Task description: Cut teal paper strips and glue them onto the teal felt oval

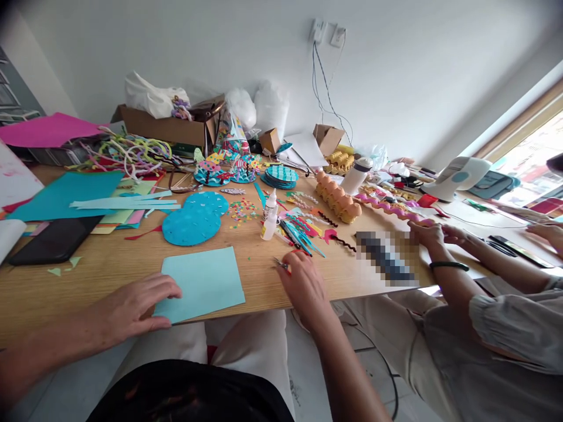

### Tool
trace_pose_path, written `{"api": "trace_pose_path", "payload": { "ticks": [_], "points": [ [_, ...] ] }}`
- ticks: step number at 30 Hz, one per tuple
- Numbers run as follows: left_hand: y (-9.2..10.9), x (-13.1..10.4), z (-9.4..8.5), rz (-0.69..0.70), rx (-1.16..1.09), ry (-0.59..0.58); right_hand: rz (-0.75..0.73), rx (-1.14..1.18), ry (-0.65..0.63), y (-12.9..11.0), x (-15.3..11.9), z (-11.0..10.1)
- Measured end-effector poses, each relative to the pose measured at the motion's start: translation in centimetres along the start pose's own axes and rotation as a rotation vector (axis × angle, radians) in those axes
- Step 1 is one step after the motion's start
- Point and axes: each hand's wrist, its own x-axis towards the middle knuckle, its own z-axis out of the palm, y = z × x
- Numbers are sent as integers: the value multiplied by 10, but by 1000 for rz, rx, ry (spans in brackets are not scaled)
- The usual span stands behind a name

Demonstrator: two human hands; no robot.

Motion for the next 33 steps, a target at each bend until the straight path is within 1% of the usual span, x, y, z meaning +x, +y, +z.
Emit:
{"api": "trace_pose_path", "payload": {
  "ticks": [1, 3, 4, 5, 7, 11, 17, 22, 26, 28, 31, 33],
  "points": [
    [3, 0, 2, -2, 17, -25, -92, 96, -32, -7, -5, -1],
    [11, -1, 5, -21, 58, -68, -304, 270, -172, -22, -14, -1],
    [15, 0, 7, -36, 82, -81, -394, 317, -236, -30, -17, 0],
    [19, 1, 7, -56, 107, -89, -447, 325, -271, -36, -19, 2],
    [26, 4, 8, -99, 152, -107, -494, 261, -310, -46, -19, 6],
    [35, 9, 6, -164, 196, -138, -498, 130, -357, -53, -12, 10],
    [40, 8, 4, -228, 162, -146, -492, 110, -388, -51, -11, 8],
    [38, 7, 6, -225, 120, -129, -521, 133, -411, -49, -9, 10],
    [32, 7, 9, -177, 104, -86, -472, 191, -402, -48, -11, 12],
    [28, 7, 8, -155, 85, -58, -434, 256, -419, -47, -12, 12],
    [20, 8, 1, -110, 44, 30, -395, 460, -466, -44, -13, 7],
    [15, 12, -6, -60, 11, 103, -383, 611, -457, -41, -11, 4]
  ]
}}
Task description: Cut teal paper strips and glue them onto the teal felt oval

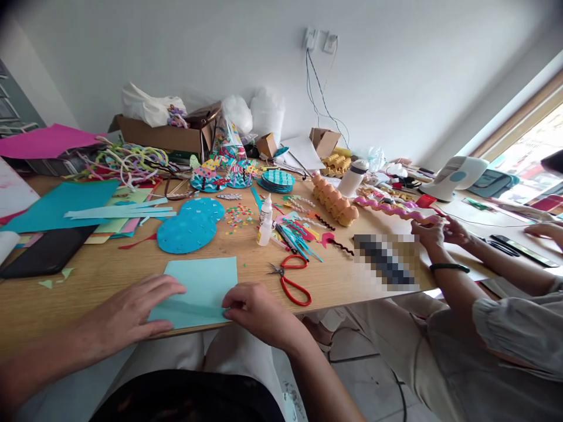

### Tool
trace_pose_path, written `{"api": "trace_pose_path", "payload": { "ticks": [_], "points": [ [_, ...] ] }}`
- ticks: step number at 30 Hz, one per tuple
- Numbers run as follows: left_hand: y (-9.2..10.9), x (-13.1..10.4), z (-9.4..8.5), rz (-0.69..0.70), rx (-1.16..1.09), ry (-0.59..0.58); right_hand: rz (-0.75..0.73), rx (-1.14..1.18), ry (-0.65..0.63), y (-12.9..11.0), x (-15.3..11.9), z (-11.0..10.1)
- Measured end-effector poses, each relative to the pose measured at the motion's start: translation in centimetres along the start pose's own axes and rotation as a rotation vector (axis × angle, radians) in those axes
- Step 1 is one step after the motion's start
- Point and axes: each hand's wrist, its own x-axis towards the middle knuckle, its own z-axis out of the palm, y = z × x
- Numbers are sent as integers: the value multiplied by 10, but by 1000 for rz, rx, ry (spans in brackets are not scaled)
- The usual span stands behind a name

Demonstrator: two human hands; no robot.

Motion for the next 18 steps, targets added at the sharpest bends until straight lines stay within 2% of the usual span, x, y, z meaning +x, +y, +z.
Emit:
{"api": "trace_pose_path", "payload": {
  "ticks": [2, 6, 9, 12, 18],
  "points": [
    [-5, 6, -8, -1, -72, 35, -32, 99, 70, 2, 1, -4],
    [-12, 17, -20, -184, -366, 75, 17, 366, 194, 8, 10, -3],
    [-11, 19, -24, -207, -649, 163, 66, 618, 198, 10, 18, 2],
    [-4, 20, -24, -207, -838, 200, 86, 745, 192, 9, 23, 7],
    [10, 30, -14, -288, -938, 228, 112, 800, 156, 4, 30, 16]
  ]
}}
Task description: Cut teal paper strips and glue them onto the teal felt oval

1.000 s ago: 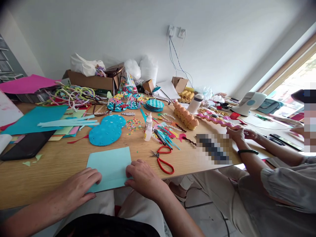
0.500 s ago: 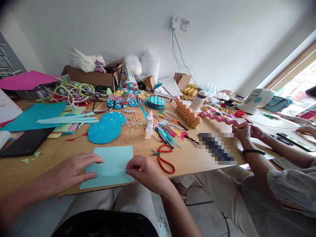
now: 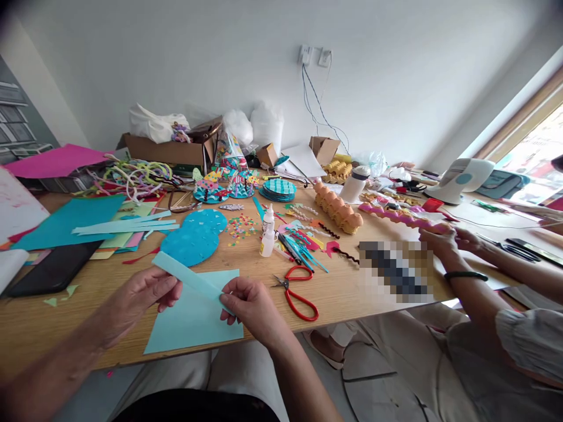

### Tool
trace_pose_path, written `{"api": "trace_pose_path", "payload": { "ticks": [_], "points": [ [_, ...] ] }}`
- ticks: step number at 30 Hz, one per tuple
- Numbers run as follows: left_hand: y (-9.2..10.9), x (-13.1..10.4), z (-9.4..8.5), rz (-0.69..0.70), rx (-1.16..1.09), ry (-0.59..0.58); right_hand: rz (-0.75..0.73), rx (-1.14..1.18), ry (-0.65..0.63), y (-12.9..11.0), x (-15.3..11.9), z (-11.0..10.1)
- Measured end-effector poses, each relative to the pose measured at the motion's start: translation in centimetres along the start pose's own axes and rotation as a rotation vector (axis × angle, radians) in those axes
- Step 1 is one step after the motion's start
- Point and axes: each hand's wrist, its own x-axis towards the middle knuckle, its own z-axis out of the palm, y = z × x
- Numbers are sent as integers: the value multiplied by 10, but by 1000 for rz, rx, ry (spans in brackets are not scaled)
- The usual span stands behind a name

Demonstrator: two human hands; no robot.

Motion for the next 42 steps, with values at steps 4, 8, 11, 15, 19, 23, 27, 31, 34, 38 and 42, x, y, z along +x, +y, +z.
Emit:
{"api": "trace_pose_path", "payload": {
  "ticks": [4, 8, 11, 15, 19, 23, 27, 31, 34, 38, 42],
  "points": [
    [-5, 5, 4, -40, -7, 171, 7, -34, 6, 1, 3, 4],
    [-9, 7, -1, -58, -35, 257, 10, -24, 64, 1, 6, 3],
    [-10, 7, -3, -85, -75, 286, 11, -20, 114, 0, 7, 3],
    [-9, 3, -1, -93, -111, 301, -6, -64, 172, 0, 7, 3],
    [-6, 0, 2, -102, -148, 291, -72, -205, 248, 0, 3, 4],
    [-4, 0, -2, -98, -185, 314, -39, -217, 217, 2, 3, 8],
    [-4, 2, -12, -84, -156, 354, -6, -215, 198, 3, 9, 13],
    [-1, 6, -34, -52, -137, 416, -25, -217, 231, 3, 14, 13],
    [4, 17, -66, 10, -111, 554, -51, -224, 256, 5, 12, 9],
    [6, 41, -118, 65, 76, 726, -86, -301, 255, 13, 6, 2],
    [-4, 65, -165, 14, 282, 711, -74, -360, 247, 24, 2, -5]
  ]
}}
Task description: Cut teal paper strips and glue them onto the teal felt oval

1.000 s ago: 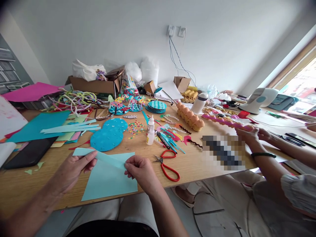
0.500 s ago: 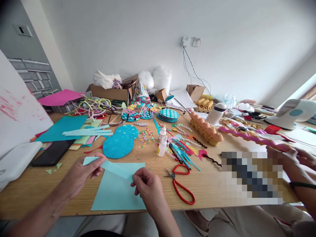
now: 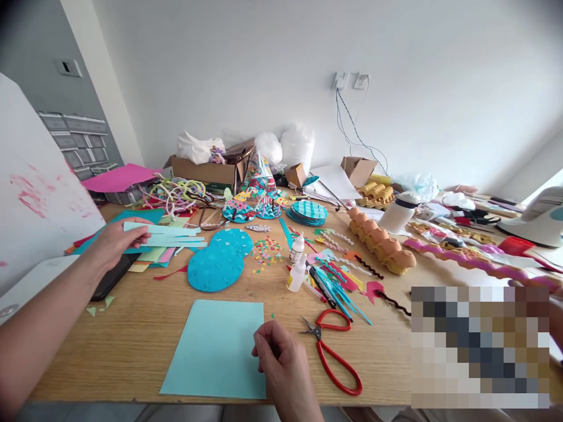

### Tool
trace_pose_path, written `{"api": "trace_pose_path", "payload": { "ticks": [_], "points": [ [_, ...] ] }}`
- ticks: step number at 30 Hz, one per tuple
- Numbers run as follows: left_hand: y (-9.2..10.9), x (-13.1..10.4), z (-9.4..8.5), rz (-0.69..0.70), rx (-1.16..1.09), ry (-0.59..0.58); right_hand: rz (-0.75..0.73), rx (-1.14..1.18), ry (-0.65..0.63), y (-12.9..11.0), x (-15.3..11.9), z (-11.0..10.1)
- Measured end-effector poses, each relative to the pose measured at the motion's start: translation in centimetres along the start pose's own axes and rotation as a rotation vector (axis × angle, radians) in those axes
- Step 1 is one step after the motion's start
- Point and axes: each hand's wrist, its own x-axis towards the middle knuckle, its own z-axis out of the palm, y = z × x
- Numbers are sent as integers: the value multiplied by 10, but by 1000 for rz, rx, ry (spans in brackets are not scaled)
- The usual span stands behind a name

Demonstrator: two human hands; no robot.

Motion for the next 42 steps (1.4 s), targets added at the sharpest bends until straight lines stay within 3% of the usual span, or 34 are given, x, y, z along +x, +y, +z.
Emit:
{"api": "trace_pose_path", "payload": {
  "ticks": [8, 11, 13, 15, 17, 18, 22, 26, 30, 37, 42],
  "points": [
    [-47, 49, -9, 27, 346, -30, -16, -89, 28, 19, -3, -8],
    [-46, 54, -20, 121, 484, 15, -49, -209, 34, 21, -3, -13],
    [-34, 50, -29, 194, 563, 68, -77, -289, 72, 18, -4, -15],
    [-15, 35, -32, 266, 614, 97, -112, -355, 112, 13, -6, -17],
    [6, 7, -25, 331, 630, 45, -153, -407, 137, 8, -10, -18],
    [16, -11, -17, 369, 625, -46, -176, -427, 136, 6, -12, -18],
    [35, -88, 23, 570, 535, -713, -328, -464, 86, 4, -20, -18],
    [19, -134, 49, 660, 521, -899, -427, -495, 29, 7, -29, -16],
    [5, -149, 52, 609, 544, -930, -439, -552, -4, 9, -38, -14],
    [19, -174, 51, 559, 647, -990, -491, -664, -42, 15, -42, -12],
    [-5, -186, 57, 592, 607, -924, -543, -690, -26, 19, -41, -12]
  ]
}}
